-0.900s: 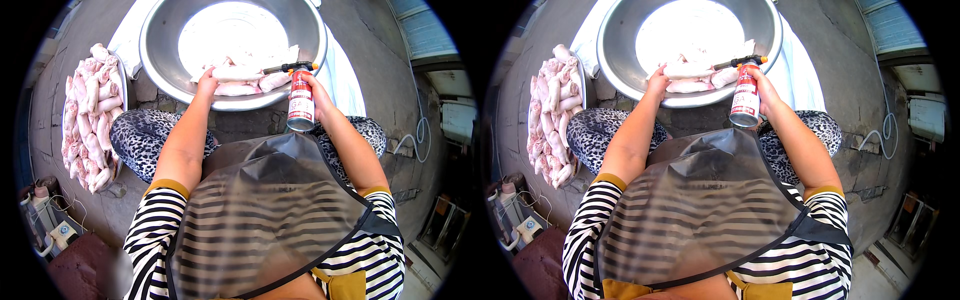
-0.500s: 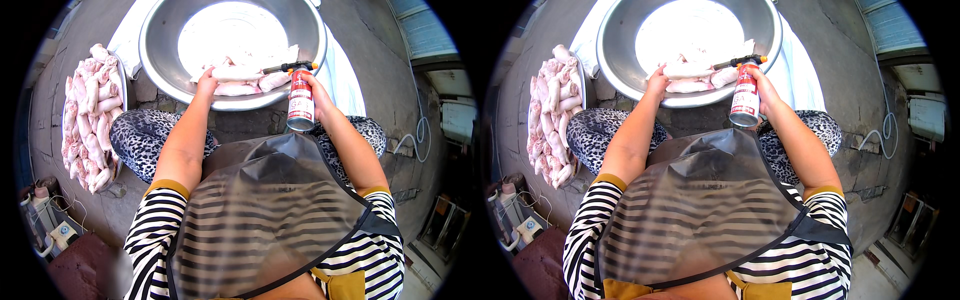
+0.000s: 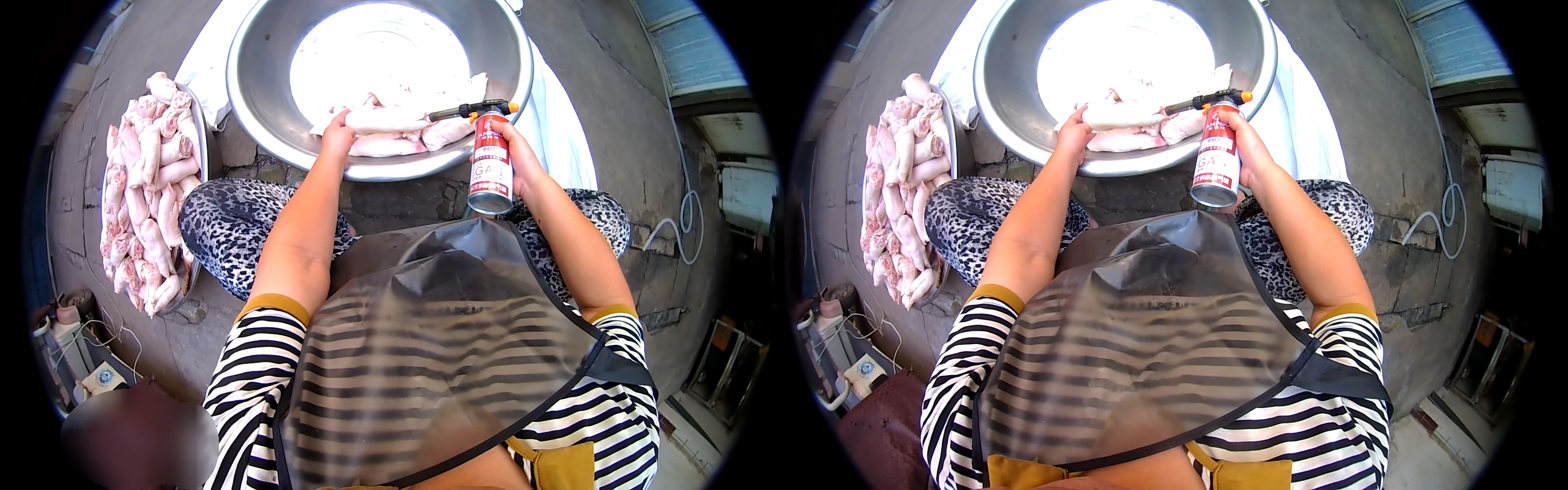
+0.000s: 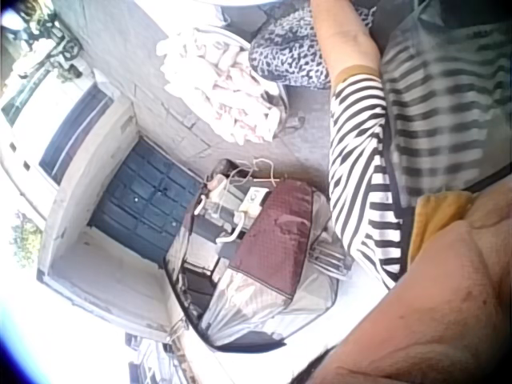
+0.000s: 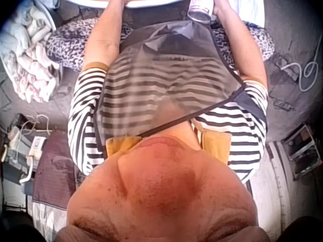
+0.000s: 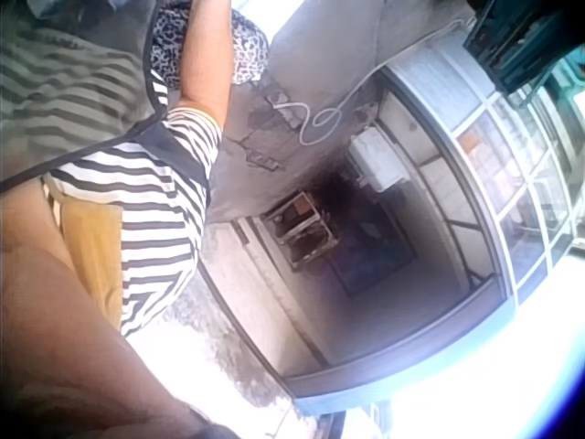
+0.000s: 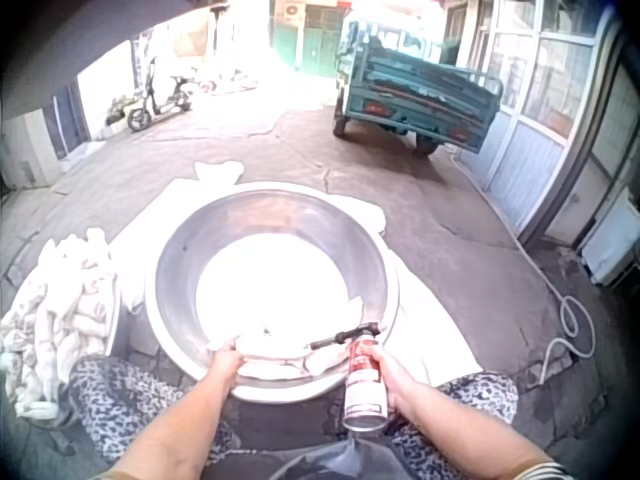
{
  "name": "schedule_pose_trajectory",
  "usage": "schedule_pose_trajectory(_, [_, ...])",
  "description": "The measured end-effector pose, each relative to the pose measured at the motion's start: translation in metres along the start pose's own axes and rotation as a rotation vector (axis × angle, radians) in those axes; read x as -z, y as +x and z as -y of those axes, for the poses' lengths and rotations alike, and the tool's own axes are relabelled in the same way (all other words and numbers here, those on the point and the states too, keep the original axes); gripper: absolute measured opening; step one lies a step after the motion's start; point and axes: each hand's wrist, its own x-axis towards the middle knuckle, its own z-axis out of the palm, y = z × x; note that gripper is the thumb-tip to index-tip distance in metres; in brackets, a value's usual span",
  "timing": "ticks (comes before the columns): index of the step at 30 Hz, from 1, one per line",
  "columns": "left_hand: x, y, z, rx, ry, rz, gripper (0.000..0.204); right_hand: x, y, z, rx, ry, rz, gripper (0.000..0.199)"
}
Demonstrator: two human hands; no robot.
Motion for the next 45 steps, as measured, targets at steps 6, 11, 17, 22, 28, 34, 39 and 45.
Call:
schedule_pose_trajectory(6, [0.000,-0.003,-0.002,-0.012,-0.006,0.014,0.069,0.000,0.001,-0.001,0.006,-0.003,-0.005,0.045])
schedule_pose_trajectory(11, [0.000,0.001,0.001,-0.031,0.018,0.012,0.069,0.000,0.000,-0.001,0.022,0.001,0.001,0.044])
schedule_pose_trajectory(17, [0.001,0.003,0.003,-0.042,0.035,0.008,0.069,0.002,0.002,-0.001,0.008,0.009,0.017,0.045])
schedule_pose_trajectory(22, [-0.001,-0.003,-0.002,-0.019,0.004,0.022,0.070,0.002,0.002,-0.002,0.008,0.012,0.018,0.045])
schedule_pose_trajectory(28, [-0.005,-0.012,-0.011,0.003,0.003,0.034,0.072,0.003,0.002,-0.002,0.001,0.018,0.012,0.046])
schedule_pose_trajectory(34, [-0.004,-0.013,-0.010,-0.089,0.240,-0.031,0.081,-0.005,0.001,0.000,0.035,0.031,-0.033,0.043])
schedule_pose_trajectory(39, [-0.012,-0.012,-0.009,-0.152,0.723,-0.049,0.085,0.005,0.003,0.008,0.257,0.122,-0.047,0.033])
schedule_pose_trajectory(45, [-0.030,-0.032,-0.041,0.033,1.113,0.050,0.073,0.007,0.003,0.016,0.357,0.221,-0.141,0.039])
